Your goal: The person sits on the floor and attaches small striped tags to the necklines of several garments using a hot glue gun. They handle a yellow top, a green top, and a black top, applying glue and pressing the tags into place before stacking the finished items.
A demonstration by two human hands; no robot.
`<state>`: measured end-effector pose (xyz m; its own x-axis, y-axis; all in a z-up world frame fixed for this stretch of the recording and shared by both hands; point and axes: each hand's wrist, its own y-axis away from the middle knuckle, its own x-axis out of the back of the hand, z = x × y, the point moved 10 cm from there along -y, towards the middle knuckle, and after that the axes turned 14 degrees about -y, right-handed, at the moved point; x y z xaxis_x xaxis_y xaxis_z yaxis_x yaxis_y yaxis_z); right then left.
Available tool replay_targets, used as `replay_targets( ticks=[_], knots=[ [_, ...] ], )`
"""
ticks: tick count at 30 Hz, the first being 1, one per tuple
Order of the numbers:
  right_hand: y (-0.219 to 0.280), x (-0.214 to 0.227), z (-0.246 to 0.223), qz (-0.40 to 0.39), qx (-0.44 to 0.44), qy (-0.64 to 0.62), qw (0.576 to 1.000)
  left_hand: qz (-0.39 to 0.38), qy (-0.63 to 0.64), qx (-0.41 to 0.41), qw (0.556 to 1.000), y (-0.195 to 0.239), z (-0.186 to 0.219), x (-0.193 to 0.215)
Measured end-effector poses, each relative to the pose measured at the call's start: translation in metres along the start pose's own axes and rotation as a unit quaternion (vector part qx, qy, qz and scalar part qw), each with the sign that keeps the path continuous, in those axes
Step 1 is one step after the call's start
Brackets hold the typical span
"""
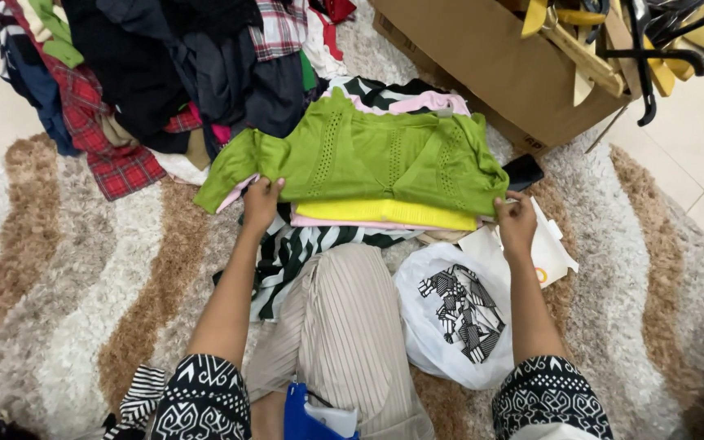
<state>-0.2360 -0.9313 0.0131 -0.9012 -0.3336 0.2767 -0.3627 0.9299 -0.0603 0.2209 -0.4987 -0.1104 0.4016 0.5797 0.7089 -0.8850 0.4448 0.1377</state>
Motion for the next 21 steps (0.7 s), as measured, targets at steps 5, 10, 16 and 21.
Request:
replay_targets(
  ticks=[5, 10, 16, 21],
  knots=[
    [0.019, -0.002, 0.014, -0.021, 0.000, 0.088, 0.996, -0.003, 0.027, 0.002, 1.000, 0.021, -0.016, -0.010],
    [0.019, -0.021, 0.005, -0.013, 0.026, 0.213, 0.977, -0.022, 0.054, 0.045, 0.997, 0.058, 0.002, -0.010],
    [-0.003, -0.076, -0.091, -0.004, 0.246, 0.171, 0.954, -0.047, 0.233, 0.140, 0.961, 0.109, 0.022, -0.015],
    [-0.022, -0.134, -0.148, -0.070, 0.292, 0.115, 0.947, -0.034, 0.426, 0.168, 0.888, 0.127, 0.009, -0.030]
  ],
)
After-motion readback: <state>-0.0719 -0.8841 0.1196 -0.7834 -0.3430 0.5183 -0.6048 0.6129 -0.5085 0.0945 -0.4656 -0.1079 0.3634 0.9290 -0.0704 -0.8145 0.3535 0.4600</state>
